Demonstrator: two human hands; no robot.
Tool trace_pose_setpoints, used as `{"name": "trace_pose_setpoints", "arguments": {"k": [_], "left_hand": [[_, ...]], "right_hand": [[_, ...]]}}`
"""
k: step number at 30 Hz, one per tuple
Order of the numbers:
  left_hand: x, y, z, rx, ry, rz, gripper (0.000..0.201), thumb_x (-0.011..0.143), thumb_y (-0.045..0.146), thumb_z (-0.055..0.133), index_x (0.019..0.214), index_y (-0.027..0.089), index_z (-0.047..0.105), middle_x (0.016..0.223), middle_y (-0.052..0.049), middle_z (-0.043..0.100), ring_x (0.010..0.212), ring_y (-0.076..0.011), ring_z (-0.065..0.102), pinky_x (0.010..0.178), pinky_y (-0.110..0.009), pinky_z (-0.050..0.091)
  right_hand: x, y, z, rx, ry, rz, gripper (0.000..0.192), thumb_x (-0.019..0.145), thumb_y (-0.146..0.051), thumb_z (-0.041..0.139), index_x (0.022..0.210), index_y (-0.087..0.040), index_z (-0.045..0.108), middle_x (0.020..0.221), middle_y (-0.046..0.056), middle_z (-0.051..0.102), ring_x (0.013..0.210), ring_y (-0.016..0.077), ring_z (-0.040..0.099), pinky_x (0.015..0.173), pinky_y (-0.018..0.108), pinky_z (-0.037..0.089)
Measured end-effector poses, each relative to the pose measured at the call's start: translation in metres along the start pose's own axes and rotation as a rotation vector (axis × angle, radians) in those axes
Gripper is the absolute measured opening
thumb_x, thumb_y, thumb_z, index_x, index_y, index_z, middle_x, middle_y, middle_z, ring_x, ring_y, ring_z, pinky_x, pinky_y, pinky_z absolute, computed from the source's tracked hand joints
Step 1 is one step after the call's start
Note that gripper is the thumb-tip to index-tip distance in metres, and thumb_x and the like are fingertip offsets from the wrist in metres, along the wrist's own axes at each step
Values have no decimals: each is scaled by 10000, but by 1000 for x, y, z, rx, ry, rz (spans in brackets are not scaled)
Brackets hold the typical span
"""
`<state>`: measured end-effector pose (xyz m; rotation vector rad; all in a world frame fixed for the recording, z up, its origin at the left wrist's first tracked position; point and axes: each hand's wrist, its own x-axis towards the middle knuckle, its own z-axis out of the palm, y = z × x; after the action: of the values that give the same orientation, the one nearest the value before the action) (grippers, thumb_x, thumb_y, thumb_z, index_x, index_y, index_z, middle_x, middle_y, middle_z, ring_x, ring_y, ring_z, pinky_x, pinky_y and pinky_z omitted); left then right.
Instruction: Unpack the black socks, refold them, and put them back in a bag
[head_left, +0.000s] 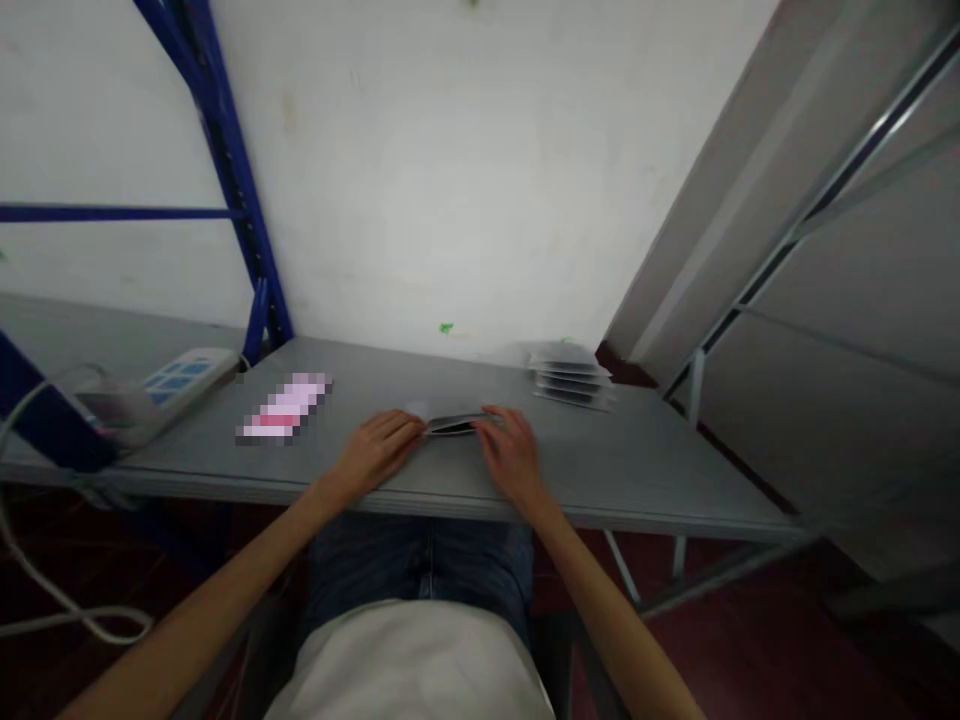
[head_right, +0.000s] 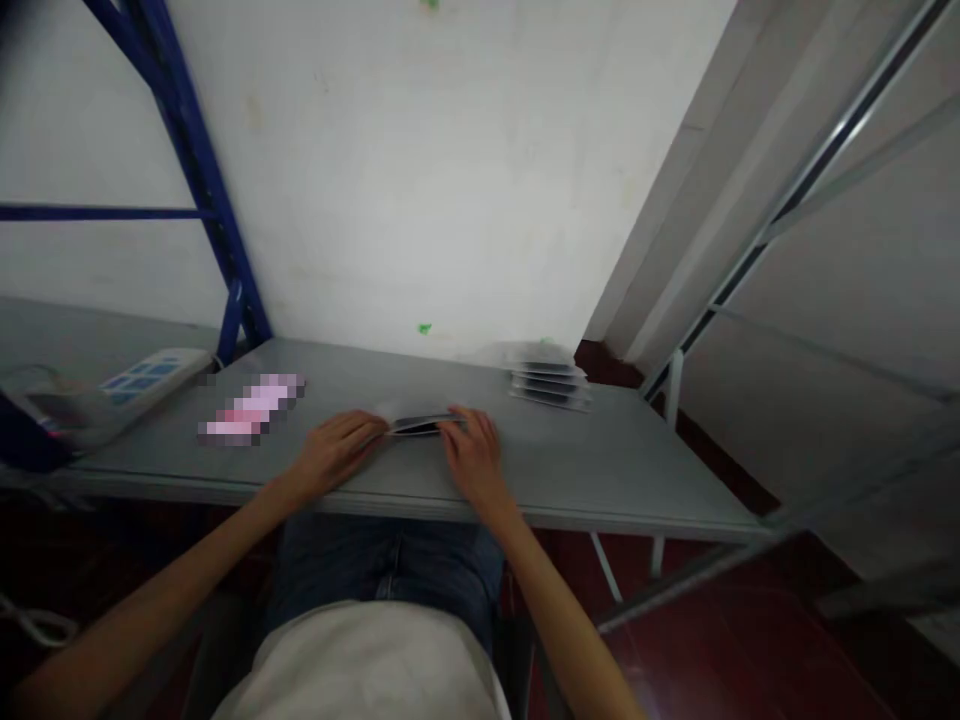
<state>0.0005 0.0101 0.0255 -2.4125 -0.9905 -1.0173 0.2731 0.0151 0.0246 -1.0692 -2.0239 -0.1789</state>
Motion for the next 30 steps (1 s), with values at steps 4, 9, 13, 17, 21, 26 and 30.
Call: {"name": "trace_pose_setpoints", "arguments": {"k": [4, 9, 13, 17, 21, 26, 30], "left_hand": [[3, 1, -1, -59, -15, 21, 173, 1029, 226, 551, 1143, 236, 680, 1283, -89, 718, 1225, -237, 646, 1075, -440, 508], [5, 3, -2, -168, -114, -45, 184, 1037, 291, 532, 1120, 221, 680, 1643, -121, 416, 1495, -271, 430, 1199, -486, 425], [2, -1, 4, -234, -213, -110, 351, 1005, 418, 595, 1294, 221, 616, 1590, -143, 494, 1403, -281, 551, 1137, -456, 495], [-2, -5, 10, -229, -262, -187, 659, 967, 552, 622, 1508, 211, 466, 1468, -151, 620, 1297, -293, 644, 1088, -436, 528], [-3, -5, 12, -220, -296, -199, 674, 985, 584, 574, 1524, 193, 467, 1445, -154, 639, 1275, -289, 660, 1078, -422, 529], [-5, -5, 15, -195, -323, -202, 627, 1020, 579, 500, 1510, 189, 517, 1484, -146, 610, 1341, -294, 613, 1122, -439, 496], [-10, -9, 21, -146, -371, -209, 614, 1050, 569, 430, 1549, 216, 486, 1565, -126, 524, 1437, -271, 522, 1208, -456, 396]], "right_hand": [[9, 2, -1, 1, 0, 16, 240, 985, -214, 605, 1171, -274, 744, 1336, 99, 657, 1224, 277, 582, 1048, 464, 491], [18, -3, 5, -106, -202, -100, 389, 880, -190, 742, 1260, -268, 709, 1540, 119, 525, 1392, 342, 465, 1132, 564, 415], [26, -4, 13, -169, -320, -148, 340, 865, -221, 786, 1201, -224, 732, 1598, 152, 463, 1450, 371, 415, 1184, 650, 329], [32, -6, 22, -217, -342, -162, 203, 874, -204, 780, 1077, -213, 772, 1593, 152, 474, 1453, 376, 420, 1196, 674, 301], [30, -8, 27, -195, -309, -196, 182, 921, -170, 710, 1078, -231, 780, 1547, 123, 537, 1441, 334, 441, 1227, 649, 271], [21, -9, 16, -167, -301, -218, 206, 928, -185, 711, 1104, -272, 775, 1547, 76, 543, 1441, 311, 439, 1230, 645, 271], [9, -8, -1, -135, -314, -222, 269, 920, -172, 717, 1152, -296, 775, 1536, 67, 554, 1434, 310, 450, 1229, 643, 286]]}}
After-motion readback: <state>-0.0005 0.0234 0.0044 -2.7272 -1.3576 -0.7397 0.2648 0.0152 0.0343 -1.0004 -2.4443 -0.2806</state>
